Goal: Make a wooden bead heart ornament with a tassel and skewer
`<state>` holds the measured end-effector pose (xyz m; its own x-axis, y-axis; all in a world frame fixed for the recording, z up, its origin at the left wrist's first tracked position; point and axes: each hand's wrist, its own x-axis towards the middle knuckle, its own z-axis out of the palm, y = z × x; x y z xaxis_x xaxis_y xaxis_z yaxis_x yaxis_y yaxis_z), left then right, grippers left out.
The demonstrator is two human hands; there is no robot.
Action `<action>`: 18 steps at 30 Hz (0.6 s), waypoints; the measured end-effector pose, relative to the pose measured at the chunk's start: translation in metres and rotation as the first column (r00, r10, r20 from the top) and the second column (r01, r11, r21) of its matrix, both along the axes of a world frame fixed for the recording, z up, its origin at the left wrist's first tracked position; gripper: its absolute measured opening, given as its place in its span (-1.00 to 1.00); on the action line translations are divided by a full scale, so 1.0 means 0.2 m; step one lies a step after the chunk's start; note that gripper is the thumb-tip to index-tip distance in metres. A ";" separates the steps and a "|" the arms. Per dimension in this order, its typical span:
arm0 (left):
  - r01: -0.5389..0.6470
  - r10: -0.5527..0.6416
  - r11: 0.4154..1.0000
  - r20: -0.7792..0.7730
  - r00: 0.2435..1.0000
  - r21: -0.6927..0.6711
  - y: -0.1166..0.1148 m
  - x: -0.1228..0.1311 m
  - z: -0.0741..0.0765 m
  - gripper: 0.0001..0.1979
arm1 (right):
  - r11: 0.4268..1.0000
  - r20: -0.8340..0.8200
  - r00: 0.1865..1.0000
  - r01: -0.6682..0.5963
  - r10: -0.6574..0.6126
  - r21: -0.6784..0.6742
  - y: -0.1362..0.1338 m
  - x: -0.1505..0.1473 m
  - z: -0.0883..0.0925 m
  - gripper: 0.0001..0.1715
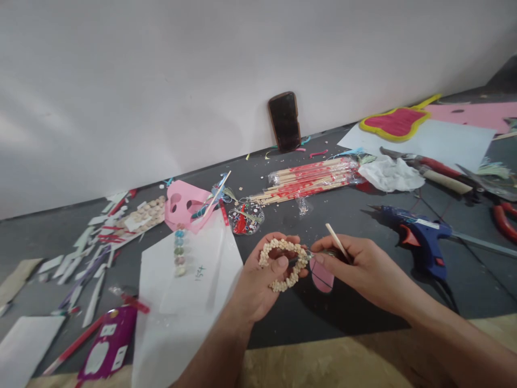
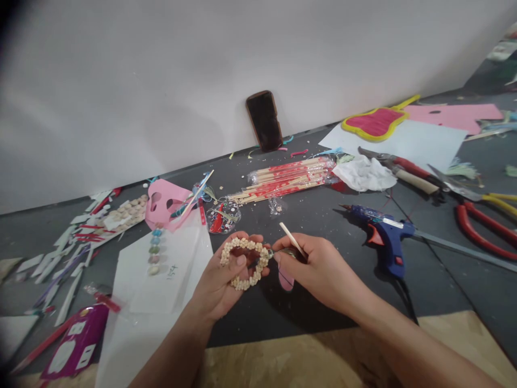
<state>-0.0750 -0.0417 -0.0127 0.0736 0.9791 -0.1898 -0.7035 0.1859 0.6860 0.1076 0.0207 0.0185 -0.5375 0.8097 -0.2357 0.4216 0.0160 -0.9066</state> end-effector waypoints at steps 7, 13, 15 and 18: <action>-0.008 0.008 1.000 -0.004 1.000 -0.012 0.00 0.00 0.00 -0.73 | 0.999 0.034 0.999 -0.027 0.026 0.025 0.00 0.01 -0.01 -0.76; -0.015 0.015 1.000 0.014 1.000 0.002 0.00 0.00 0.00 -0.74 | 0.997 0.070 0.995 -0.070 0.069 0.016 0.00 0.00 -0.01 -0.73; -0.016 0.016 1.000 0.019 1.000 0.004 -0.01 0.00 0.00 -0.73 | 0.996 0.080 0.993 -0.086 0.084 0.013 -0.01 0.00 -0.01 -0.71; -0.007 0.007 1.000 0.019 1.000 0.004 -0.01 0.00 0.01 -0.73 | 0.995 0.088 0.992 -0.092 0.089 0.025 -0.01 -0.01 0.00 -0.71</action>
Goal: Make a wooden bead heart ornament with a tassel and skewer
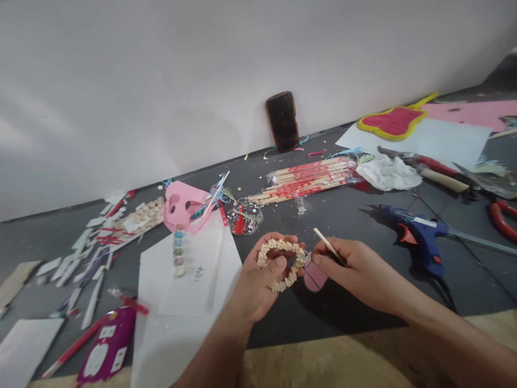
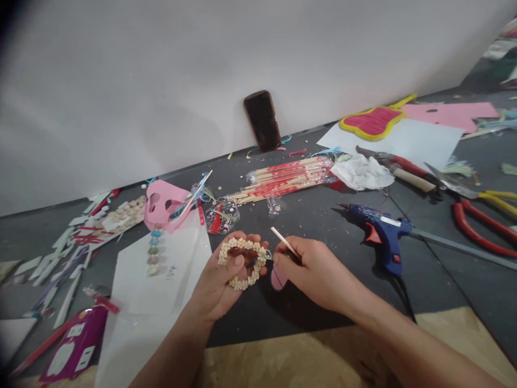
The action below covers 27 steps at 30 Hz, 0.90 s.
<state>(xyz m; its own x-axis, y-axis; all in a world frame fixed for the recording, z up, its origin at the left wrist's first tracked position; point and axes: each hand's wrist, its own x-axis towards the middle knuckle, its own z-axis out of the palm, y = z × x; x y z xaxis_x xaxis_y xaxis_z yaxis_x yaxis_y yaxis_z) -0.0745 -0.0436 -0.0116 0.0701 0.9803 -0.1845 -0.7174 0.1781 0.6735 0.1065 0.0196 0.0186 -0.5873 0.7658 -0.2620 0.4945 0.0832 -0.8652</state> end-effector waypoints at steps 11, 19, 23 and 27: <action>0.037 -0.037 0.999 -0.007 0.999 -0.008 0.00 0.00 0.01 -0.75 | 0.995 -0.139 0.990 0.025 -0.038 -0.096 0.00 0.00 0.01 -0.68; 0.101 -0.102 0.995 -0.051 0.993 -0.016 -0.01 0.01 0.03 -0.76 | 0.980 -0.158 0.987 -0.024 -0.007 -0.198 0.01 0.00 0.01 -0.68; 0.115 -0.114 0.993 -0.047 0.992 0.017 -0.02 0.01 0.02 -0.74 | 0.965 -0.188 0.981 -0.004 -0.047 -0.263 0.01 0.00 0.00 -0.71; 0.120 -0.119 0.992 -0.043 0.992 0.043 -0.02 0.01 0.02 -0.75 | 0.908 -0.208 0.973 0.002 -0.099 -0.420 0.00 -0.02 -0.01 -0.72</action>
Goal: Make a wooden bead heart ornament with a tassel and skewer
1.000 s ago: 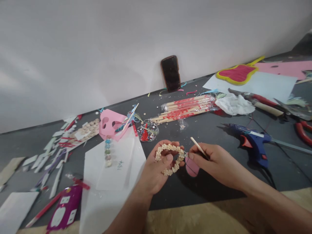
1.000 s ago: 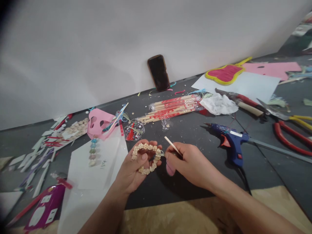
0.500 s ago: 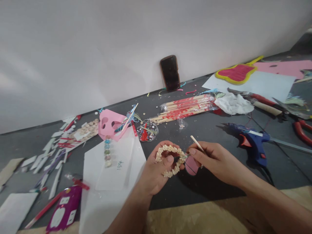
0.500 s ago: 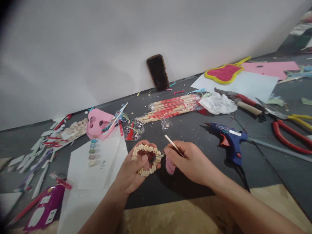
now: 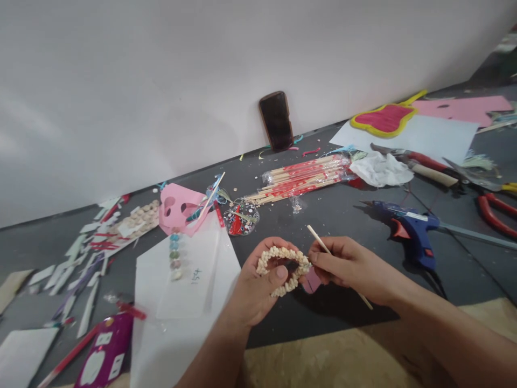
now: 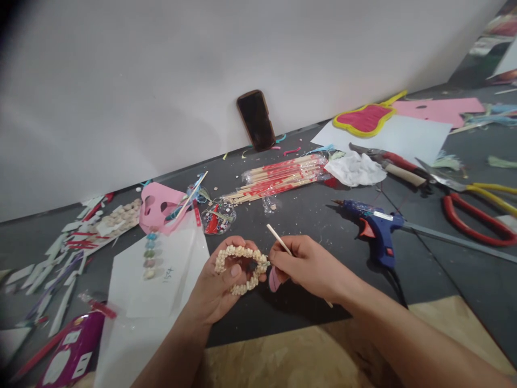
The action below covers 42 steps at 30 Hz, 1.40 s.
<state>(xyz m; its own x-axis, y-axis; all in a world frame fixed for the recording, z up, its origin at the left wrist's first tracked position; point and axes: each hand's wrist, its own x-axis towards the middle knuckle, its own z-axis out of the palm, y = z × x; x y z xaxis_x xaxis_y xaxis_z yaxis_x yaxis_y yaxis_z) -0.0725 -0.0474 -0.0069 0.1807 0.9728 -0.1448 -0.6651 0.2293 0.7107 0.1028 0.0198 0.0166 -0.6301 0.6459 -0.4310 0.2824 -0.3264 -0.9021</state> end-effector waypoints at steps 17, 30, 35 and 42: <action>0.021 -0.021 1.000 -0.058 0.998 -0.008 -0.01 0.00 0.01 -0.70 | 0.986 -0.084 0.995 0.040 -0.054 -0.160 0.00 -0.01 0.00 -0.91; 0.007 -0.003 0.999 -0.079 0.997 0.043 0.00 0.00 0.00 -0.76 | 0.929 -0.119 0.986 0.068 -0.118 -0.364 -0.02 -0.03 -0.03 -0.77; -0.060 0.058 0.998 -0.069 0.996 -0.028 0.01 -0.01 0.01 -0.71 | 0.963 -0.085 0.989 0.096 -0.120 -0.251 -0.01 -0.02 -0.02 -0.59; -0.134 0.133 0.991 -0.040 0.990 -0.013 0.02 -0.02 -0.01 -0.73 | 0.998 -0.038 0.998 0.051 -0.053 -0.038 0.01 0.01 -0.01 -0.66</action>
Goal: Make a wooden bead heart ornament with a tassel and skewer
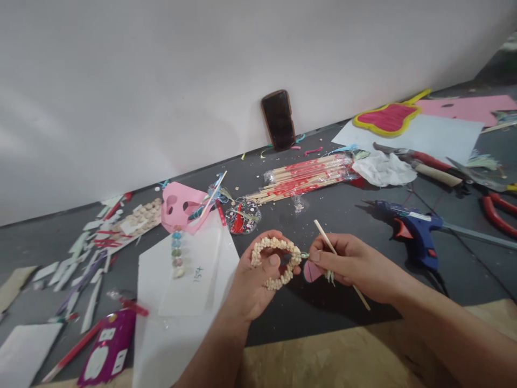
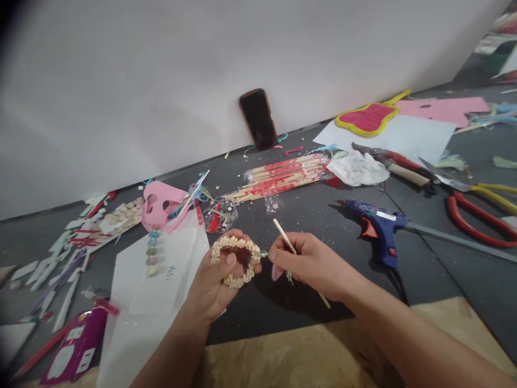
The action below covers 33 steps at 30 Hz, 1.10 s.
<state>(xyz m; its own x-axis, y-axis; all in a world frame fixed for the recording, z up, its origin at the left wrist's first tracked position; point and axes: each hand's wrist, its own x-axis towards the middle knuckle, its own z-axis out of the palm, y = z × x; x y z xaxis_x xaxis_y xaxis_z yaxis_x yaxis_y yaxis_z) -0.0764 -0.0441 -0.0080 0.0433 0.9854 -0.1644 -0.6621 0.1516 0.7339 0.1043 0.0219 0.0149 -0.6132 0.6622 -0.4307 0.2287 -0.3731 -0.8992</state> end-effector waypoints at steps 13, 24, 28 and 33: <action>-0.052 0.048 0.998 -0.133 0.990 -0.029 0.01 0.03 0.01 -0.73 | 0.983 0.059 0.995 -0.086 0.077 0.165 -0.02 0.00 0.04 -0.67; -0.081 0.078 0.997 -0.126 0.989 -0.015 0.01 0.04 0.01 -0.77 | 0.951 0.135 0.989 -0.091 0.053 0.294 0.00 0.02 0.01 -0.65; -0.111 0.107 0.994 -0.134 0.985 -0.022 0.01 0.04 0.02 -0.76 | 0.923 0.184 0.982 -0.104 0.037 0.371 0.00 0.03 0.00 -0.65; -0.118 0.115 0.993 -0.164 0.980 -0.011 0.01 0.05 -0.01 -0.75 | 0.901 0.200 0.975 -0.175 0.101 0.398 -0.04 0.02 0.01 -0.66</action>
<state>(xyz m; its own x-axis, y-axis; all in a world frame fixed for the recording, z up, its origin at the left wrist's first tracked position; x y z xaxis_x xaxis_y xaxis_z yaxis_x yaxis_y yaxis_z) -0.0667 -0.0431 -0.0092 -0.1003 0.9786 -0.1796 -0.5479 0.0964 0.8310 0.1078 0.0146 0.0167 -0.6536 0.7162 -0.2447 0.4135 0.0672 -0.9080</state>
